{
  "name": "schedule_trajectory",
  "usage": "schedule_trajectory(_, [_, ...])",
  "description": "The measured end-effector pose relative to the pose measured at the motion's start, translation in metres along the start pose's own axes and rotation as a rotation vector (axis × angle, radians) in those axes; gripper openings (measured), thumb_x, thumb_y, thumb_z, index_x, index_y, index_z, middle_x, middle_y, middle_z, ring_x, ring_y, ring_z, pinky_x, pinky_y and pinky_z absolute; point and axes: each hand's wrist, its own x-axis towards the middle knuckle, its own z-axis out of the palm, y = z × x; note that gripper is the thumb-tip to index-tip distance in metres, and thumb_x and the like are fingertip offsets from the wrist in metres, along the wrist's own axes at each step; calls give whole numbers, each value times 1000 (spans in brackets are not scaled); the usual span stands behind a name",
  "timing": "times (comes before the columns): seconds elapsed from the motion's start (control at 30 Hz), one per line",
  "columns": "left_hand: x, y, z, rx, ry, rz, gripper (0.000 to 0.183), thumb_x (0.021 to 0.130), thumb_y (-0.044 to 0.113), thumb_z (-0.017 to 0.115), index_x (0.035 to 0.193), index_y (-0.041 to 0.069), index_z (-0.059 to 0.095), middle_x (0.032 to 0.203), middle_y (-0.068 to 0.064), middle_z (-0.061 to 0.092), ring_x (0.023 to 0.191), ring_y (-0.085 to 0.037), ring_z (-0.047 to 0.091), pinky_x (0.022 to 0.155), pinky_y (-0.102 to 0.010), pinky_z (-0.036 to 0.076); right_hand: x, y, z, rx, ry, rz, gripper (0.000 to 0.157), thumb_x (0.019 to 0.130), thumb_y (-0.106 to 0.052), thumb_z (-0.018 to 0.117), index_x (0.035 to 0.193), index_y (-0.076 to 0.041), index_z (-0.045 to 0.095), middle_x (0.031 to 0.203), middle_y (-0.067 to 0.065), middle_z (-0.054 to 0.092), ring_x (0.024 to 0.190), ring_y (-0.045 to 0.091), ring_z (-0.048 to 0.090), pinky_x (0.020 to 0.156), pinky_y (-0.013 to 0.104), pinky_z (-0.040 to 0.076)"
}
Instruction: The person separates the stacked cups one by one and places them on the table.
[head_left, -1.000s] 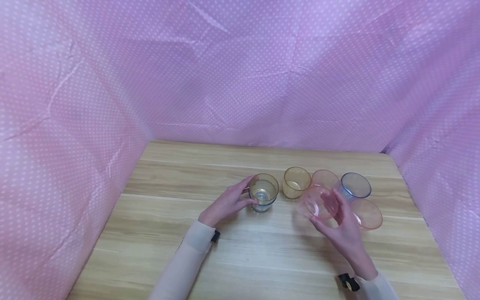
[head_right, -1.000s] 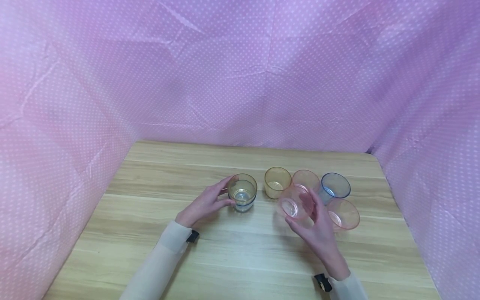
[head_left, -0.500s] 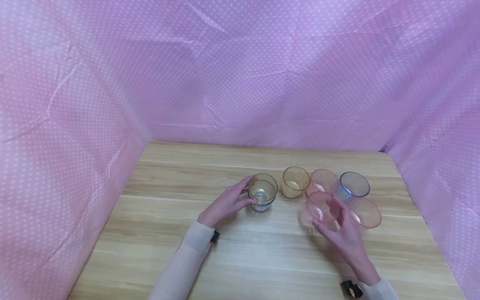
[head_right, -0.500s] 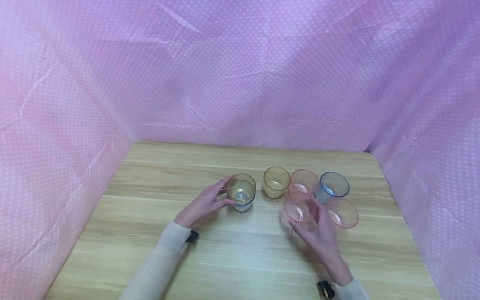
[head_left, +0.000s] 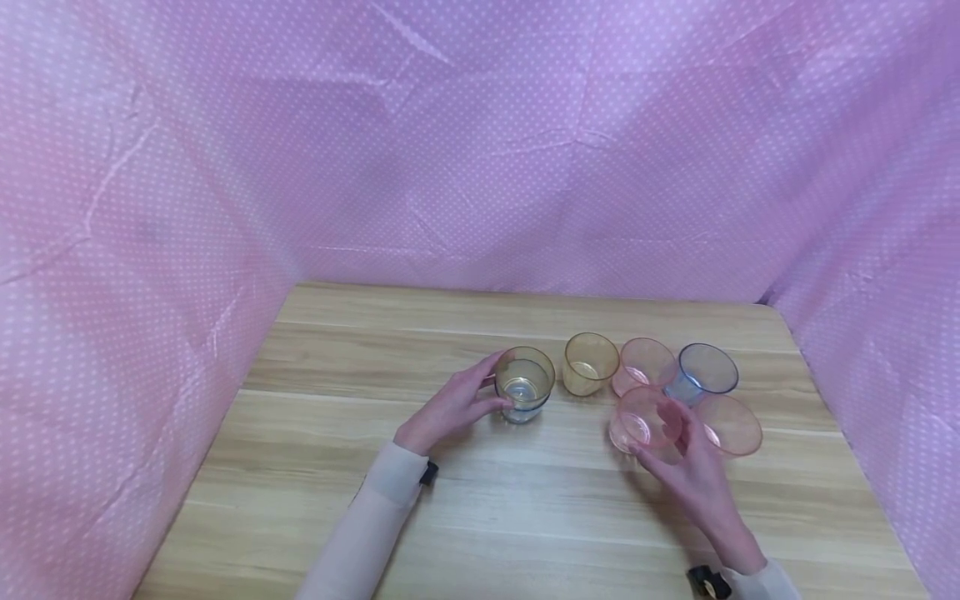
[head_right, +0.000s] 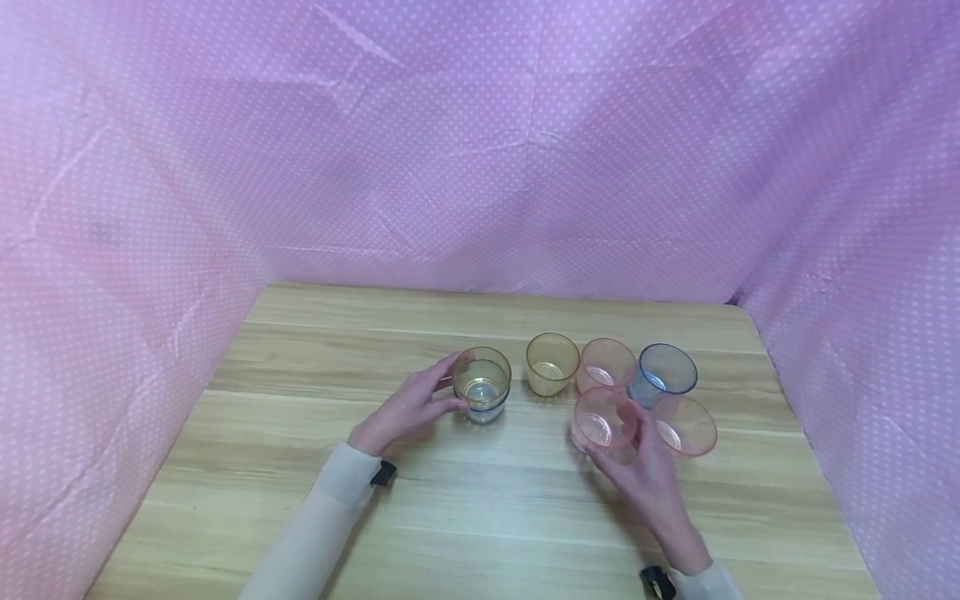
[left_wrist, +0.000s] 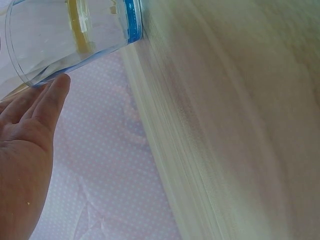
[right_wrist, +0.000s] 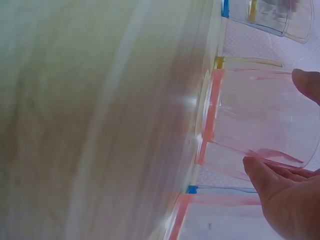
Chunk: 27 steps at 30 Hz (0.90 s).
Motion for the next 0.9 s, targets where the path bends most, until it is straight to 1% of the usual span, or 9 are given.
schedule_trajectory(0.2, [0,0,0,15,2,2,81,95,24,74,161,7,32,160,-13,43,137,-32,55,117,-38,42,1,2,-2,-16,-13,8,89,77,2,89,149,9,36,142,36,51,130,50,49,98,-1,33])
schedule_trajectory(0.37, [0,0,0,23,2,-4,81,94,25,75,161,8,32,161,-11,43,138,-30,54,117,-36,41,1,0,-4,-34,-8,20,86,78,1,89,147,10,38,140,36,53,129,50,51,96,-2,33])
schedule_trajectory(0.53, [1,2,-1,17,0,-14,80,95,25,75,161,8,33,160,-11,44,138,-29,54,117,-35,41,1,2,-7,-34,-22,29,87,78,1,90,148,10,38,141,37,51,128,53,51,96,-2,33])
schedule_trajectory(0.9, [1,1,0,14,6,3,81,94,25,75,161,7,33,160,-13,45,136,-31,55,116,-38,43,-1,2,-11,-94,-13,-15,84,78,-1,89,146,7,41,136,36,54,121,53,55,95,-4,31])
